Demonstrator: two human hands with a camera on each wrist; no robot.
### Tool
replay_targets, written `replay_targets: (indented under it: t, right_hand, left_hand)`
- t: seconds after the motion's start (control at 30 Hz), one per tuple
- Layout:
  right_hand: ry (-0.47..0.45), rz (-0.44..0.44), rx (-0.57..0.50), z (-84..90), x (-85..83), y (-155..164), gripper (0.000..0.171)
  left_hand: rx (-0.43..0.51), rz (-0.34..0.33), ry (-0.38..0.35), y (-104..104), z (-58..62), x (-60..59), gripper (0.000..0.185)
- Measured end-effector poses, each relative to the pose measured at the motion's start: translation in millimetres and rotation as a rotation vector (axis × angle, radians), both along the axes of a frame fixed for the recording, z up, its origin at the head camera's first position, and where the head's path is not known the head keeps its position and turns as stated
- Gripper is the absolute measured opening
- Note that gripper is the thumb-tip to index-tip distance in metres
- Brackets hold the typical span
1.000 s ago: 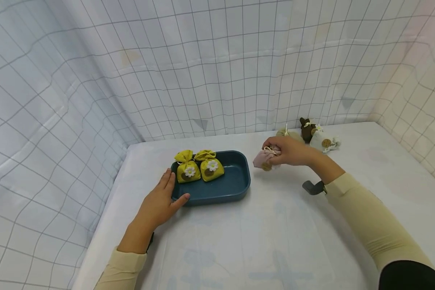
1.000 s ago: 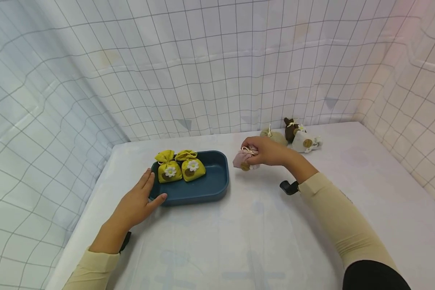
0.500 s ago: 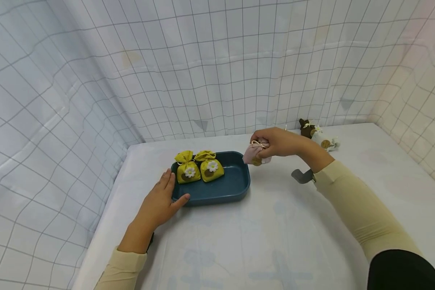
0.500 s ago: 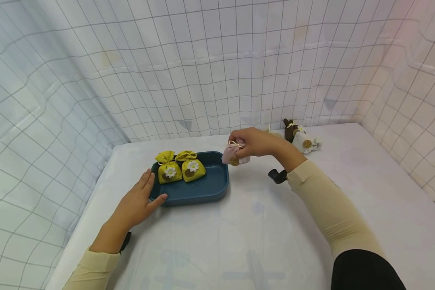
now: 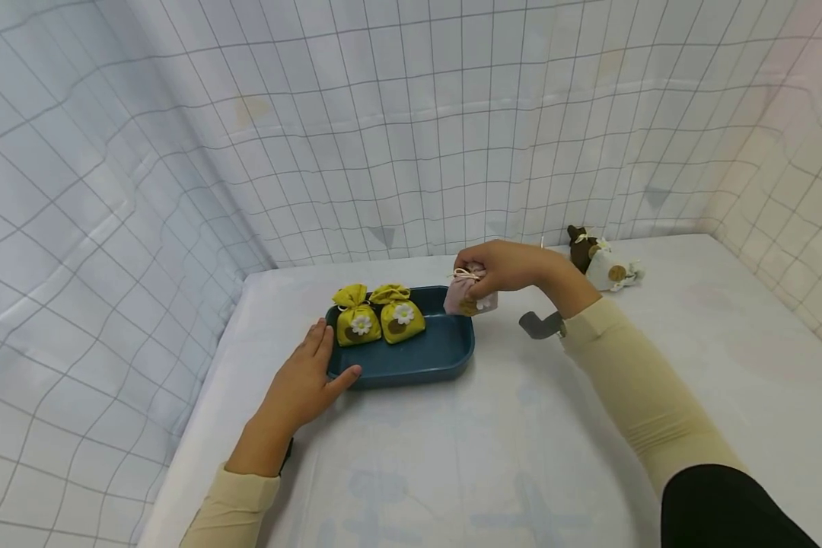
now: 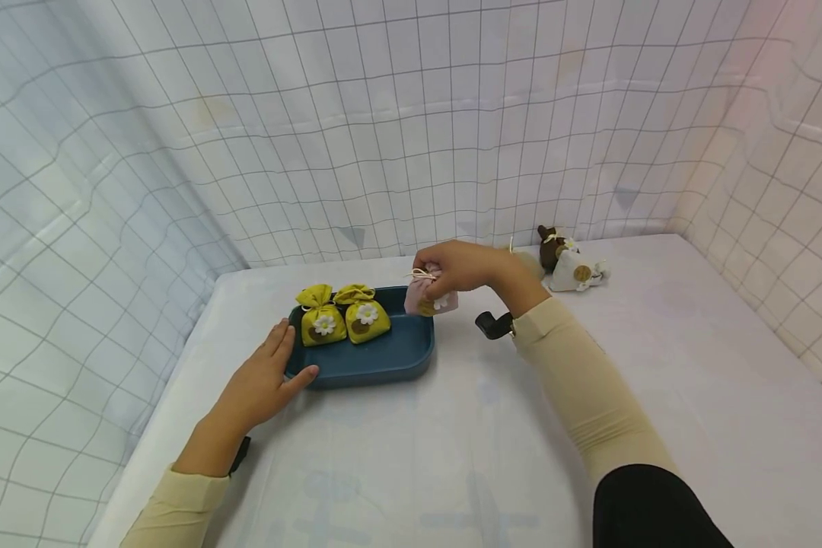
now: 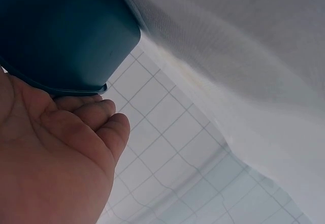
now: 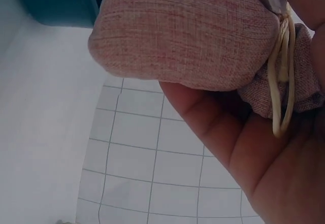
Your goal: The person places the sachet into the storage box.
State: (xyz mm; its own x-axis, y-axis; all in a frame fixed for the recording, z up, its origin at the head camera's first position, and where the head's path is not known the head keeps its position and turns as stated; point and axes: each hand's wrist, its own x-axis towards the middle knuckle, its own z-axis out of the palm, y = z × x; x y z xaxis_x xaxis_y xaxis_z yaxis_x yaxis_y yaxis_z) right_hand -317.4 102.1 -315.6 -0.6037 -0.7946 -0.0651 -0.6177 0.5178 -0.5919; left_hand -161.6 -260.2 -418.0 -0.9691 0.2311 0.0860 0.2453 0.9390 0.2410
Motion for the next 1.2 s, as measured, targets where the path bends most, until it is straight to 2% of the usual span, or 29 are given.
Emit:
replay_targets:
  t: [0.27, 0.63, 0.8, 1.2]
  right_hand:
    - [-0.058, 0.010, -0.011, -4.1, -1.5, -16, 0.025]
    - [-0.049, 0.005, -0.018, -13.0, -3.6, -36, 0.026]
    - [-0.074, -0.013, -0.024, -18.6, -5.5, -42, 0.025]
    - [-0.034, -0.003, 0.019, -35.4, -8.2, -55, 0.021]
  left_hand:
    - [-0.003, -0.002, 0.005, 1, -1.2, -0.9, 0.099]
    - [0.005, 0.003, 0.005, 0, -2.2, -1.4, 0.099]
    - [0.006, 0.005, 0.005, 0, -2.9, -1.1, 0.099]
    - [0.007, 0.007, -0.010, -1, -0.8, 0.1, 0.099]
